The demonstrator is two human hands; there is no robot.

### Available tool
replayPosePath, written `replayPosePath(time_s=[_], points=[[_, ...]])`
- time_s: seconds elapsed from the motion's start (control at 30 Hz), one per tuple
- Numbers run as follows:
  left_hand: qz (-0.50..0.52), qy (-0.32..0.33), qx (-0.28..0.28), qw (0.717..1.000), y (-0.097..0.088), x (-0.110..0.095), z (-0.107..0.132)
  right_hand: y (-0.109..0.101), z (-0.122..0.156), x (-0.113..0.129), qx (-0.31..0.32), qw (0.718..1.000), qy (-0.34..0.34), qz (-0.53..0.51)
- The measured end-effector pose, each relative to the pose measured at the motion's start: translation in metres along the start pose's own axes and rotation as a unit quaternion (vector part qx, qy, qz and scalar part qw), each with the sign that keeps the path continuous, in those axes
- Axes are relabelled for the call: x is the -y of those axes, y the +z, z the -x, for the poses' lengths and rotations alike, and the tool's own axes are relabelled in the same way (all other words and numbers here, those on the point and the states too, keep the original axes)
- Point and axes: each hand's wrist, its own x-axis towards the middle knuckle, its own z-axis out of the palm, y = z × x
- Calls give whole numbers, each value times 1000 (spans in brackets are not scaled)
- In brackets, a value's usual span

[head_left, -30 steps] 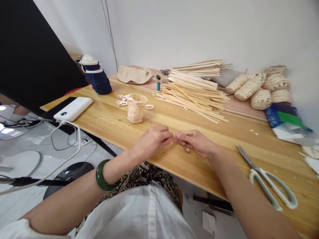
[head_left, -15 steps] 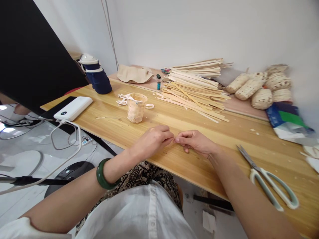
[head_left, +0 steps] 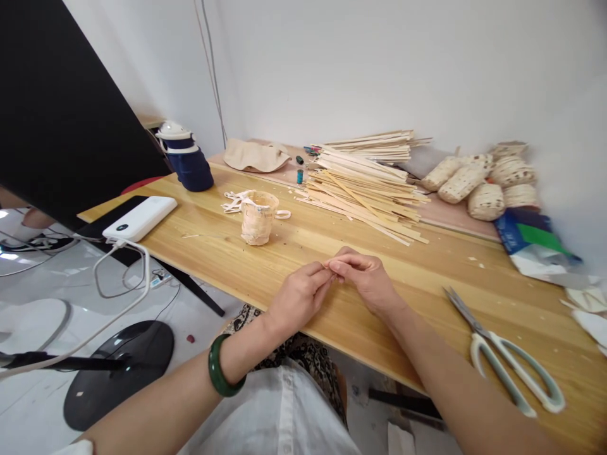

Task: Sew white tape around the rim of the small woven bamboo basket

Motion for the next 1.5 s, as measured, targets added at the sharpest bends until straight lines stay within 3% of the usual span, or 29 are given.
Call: replayPosePath(time_s=[0.23,0.33,0.5,0.93,1.13,1.5], points=[[-76,-33,12,996,-15,1,-1,-9,-1,-1,21,963,-175,202],[-90,-39,6,995,-21,5,-1,-6,0,-1,34,944,-199,261],[-87,-40,8,995,-23,5,-2,2,4,1,1,931,-188,312],[-76,-38,6,996,-26,2,-3,2,4,-2,-8,959,-149,241],[-67,-51,-7,996,-25,6,-1,1,3,5,25,977,-127,169],[-41,-57,26,997,-33,13,14,-3,1,7,82,996,5,-16]])
